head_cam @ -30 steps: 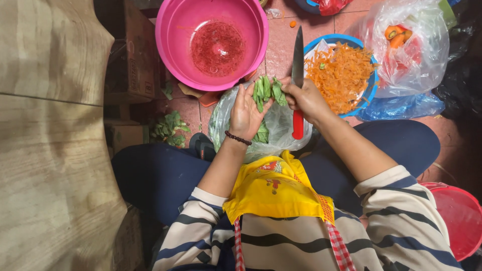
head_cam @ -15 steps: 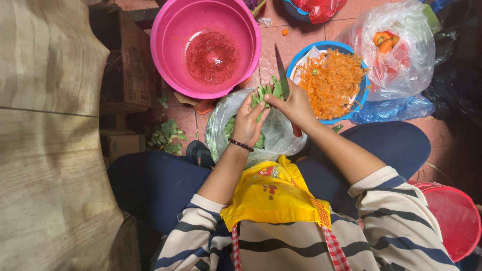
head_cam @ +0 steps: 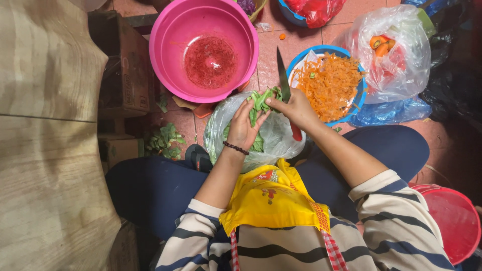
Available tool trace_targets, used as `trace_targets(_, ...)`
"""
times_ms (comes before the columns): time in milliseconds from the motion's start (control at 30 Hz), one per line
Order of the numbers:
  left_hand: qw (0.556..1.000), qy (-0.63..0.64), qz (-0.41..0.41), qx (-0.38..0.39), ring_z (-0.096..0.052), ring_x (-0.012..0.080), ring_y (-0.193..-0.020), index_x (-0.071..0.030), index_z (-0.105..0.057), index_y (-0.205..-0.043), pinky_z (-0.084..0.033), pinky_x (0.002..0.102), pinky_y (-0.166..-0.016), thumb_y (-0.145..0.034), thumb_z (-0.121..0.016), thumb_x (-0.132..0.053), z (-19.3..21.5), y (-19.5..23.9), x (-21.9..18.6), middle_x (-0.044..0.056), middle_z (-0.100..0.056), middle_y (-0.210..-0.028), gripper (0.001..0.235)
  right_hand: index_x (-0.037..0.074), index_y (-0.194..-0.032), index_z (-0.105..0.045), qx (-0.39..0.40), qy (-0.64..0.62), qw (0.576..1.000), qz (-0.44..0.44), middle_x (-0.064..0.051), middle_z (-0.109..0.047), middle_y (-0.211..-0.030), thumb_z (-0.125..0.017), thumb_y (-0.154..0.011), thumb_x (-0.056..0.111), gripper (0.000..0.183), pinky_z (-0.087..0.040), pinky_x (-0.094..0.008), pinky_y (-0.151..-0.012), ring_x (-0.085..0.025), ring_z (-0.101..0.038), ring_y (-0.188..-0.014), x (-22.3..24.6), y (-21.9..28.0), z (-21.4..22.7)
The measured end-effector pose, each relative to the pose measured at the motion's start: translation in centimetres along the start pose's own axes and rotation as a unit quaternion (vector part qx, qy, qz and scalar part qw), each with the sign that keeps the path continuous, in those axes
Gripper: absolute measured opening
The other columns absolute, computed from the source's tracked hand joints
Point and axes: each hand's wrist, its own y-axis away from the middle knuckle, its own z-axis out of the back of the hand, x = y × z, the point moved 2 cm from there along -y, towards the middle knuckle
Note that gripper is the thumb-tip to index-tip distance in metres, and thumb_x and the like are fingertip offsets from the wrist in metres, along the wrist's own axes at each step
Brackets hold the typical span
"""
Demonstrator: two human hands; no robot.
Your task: Cutting and sorting green leafy vegetables from a bag into a plastic bowl using a knife.
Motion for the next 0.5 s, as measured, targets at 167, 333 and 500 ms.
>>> trace_targets(167,0.991,-0.128,-0.030,-0.018,-0.061,0.0258,-0.124,-0.006,-0.053,-0.142,-0.048,0.046,-0.111,-0.103,-0.064,-0.008,2.6,-1.3,1.8,0.014,-0.062,-0.136,0.040,0.006,-0.082,-0.069,0.009,0.060,0.997,0.043,-0.008,-0.064,-0.063,-0.087,-0.085,0.020,0.024,-0.048,-0.031,-0.062,-0.015,-0.057,-0.065,-0.2,0.3,-0.4)
trace_targets(333,0.992,-0.100,-0.025,-0.067,-0.069,0.0273,-0.113,-0.004,-0.055,-0.131,-0.059,0.041,-0.100,-0.106,-0.055,-0.007,3.1,-1.6,-0.8,0.021,-0.067,-0.127,0.025,0.006,-0.077,-0.064,0.016,0.053,0.998,-0.006,-0.006,-0.060,-0.061,-0.082,-0.088,0.026,0.030,-0.049,-0.031,-0.062,-0.016,-0.058,-0.064,1.1,0.3,0.4)
trace_targets(500,0.987,0.018,-0.142,-0.070,-0.073,0.0305,-0.105,0.000,-0.058,-0.117,-0.066,0.032,-0.092,-0.101,-0.058,0.002,1.2,-1.5,-8.9,0.019,-0.070,-0.115,0.016,0.013,-0.083,-0.069,-0.022,0.047,0.995,-0.083,-0.002,-0.066,-0.066,-0.079,-0.093,0.038,0.028,-0.049,-0.022,-0.053,-0.011,-0.064,-0.062,-3.6,-2.0,5.5)
